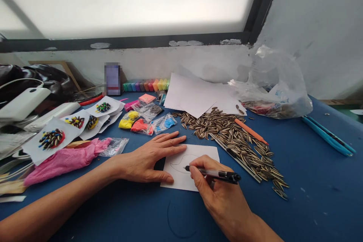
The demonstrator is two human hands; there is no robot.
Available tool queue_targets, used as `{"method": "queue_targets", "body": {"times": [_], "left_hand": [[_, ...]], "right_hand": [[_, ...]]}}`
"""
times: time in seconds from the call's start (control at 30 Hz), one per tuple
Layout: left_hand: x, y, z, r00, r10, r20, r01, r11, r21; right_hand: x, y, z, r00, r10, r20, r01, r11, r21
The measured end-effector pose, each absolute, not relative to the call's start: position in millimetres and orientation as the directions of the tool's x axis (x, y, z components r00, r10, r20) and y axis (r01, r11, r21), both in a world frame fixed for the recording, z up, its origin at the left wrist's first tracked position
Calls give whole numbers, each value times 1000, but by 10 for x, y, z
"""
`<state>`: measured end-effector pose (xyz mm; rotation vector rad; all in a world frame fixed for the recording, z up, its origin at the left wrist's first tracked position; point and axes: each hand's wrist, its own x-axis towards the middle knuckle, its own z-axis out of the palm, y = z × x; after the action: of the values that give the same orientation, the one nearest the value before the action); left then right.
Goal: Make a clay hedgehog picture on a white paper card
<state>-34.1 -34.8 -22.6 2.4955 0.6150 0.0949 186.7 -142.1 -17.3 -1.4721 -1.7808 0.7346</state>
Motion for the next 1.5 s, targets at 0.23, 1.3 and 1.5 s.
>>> {"method": "queue_targets", "body": {"times": [0.23,1.3,1.5], "left_hand": [[-339,-348,-219,893,443,-85,417,-739,528],[-339,-357,-226,890,449,-78,417,-734,535],[-331,-353,-237,891,449,-66,410,-735,540]], "right_hand": [[1825,-1374,-220,-84,961,264,617,258,-743],[1829,-1349,-273,-87,950,299,605,289,-742],[1835,-1368,-270,-68,951,303,626,277,-729]]}}
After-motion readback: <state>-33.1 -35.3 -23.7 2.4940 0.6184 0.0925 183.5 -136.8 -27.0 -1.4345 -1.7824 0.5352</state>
